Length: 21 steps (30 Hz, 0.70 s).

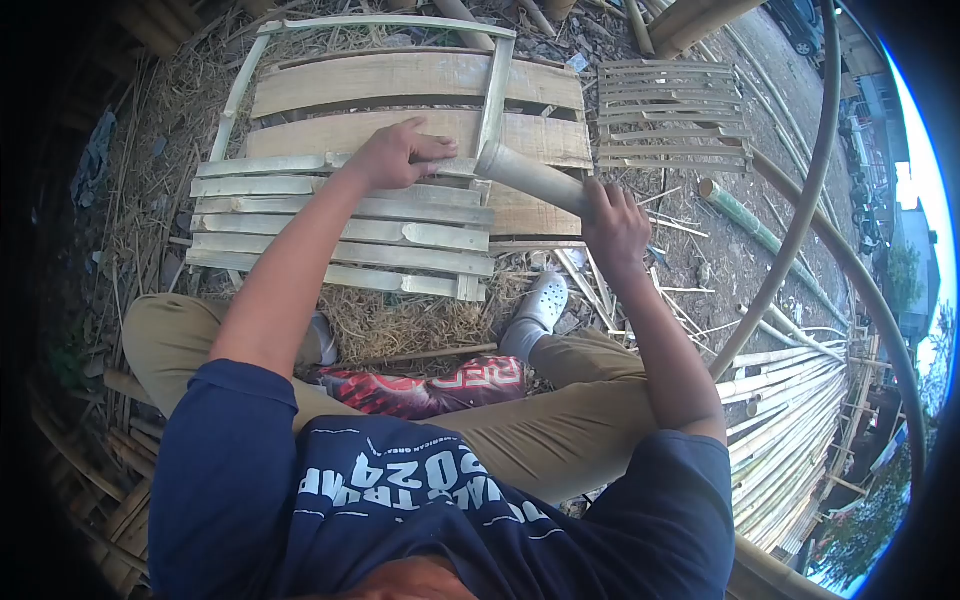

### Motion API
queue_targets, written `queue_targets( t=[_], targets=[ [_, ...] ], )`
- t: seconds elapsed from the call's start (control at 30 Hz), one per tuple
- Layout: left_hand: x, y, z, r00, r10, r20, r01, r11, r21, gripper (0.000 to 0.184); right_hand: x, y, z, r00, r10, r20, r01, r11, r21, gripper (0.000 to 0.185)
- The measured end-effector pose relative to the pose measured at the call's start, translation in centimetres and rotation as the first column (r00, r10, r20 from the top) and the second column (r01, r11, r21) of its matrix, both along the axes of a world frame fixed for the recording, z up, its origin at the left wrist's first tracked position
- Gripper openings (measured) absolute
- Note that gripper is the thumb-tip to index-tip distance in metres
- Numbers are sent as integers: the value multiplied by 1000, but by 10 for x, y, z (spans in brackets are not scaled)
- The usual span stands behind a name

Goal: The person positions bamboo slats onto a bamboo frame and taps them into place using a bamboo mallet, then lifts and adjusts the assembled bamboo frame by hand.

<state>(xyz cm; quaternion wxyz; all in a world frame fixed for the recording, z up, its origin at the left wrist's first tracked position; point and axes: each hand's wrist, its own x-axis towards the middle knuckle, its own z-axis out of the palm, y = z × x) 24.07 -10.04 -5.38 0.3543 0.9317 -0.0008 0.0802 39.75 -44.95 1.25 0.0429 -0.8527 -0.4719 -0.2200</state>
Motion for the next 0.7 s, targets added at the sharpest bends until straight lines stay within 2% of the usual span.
queue_targets(
  t=[0.23, 0.33, 0.43, 0.47, 0.5, 0.53, 0.57, 0.6, 0.7],
  targets=[
    [-1, -1, 4, 1000, 1, 0, -1, 1000, -1, 37, 4, 2, 5, 999, 47, -18, -47, 999, 10, 41],
    [-1, 0, 0, 1000, 10, 18, -10, 1000, -1, 37, 8, 1, -2, 997, 69, -24, -71, 992, -106, 45],
    [0, -2, 3, 1000, -7, 1, 8, 1000, -17, 38, 1, 0, 2, 990, 142, -20, -138, 980, 144, 48],
    [-2, -1, 6, 1000, -9, -10, 9, 1000, -24, 38, -2, -1, -5, 991, 133, -26, -118, 942, 313, 50],
    [-1, 3, 5, 1000, -8, 10, 8, 1000, -16, 38, -6, 5, -5, 977, 202, 62, -209, 882, 422, 43],
    [-1, 5, 4, 1000, -10, 24, 10, 1000, -15, 38, 3, 1, -9, 986, 142, 82, -153, 979, 134, 43],
    [-2, 1, 1, 999, -23, 33, 24, 1000, -18, 39, 11, -8, -12, 990, 83, 115, -63, 984, -169, 43],
    [-1, 1, 1, 1000, -30, 6, 30, 999, -15, 39, 4, -5, -15, 982, -153, -108, 132, 974, -183, 37],
    [-1, 3, 3, 1000, -29, -8, 29, 1000, -8, 38, 9, -6, -2, 998, 20, 62, -18, 999, -26, 39]
  ],
)
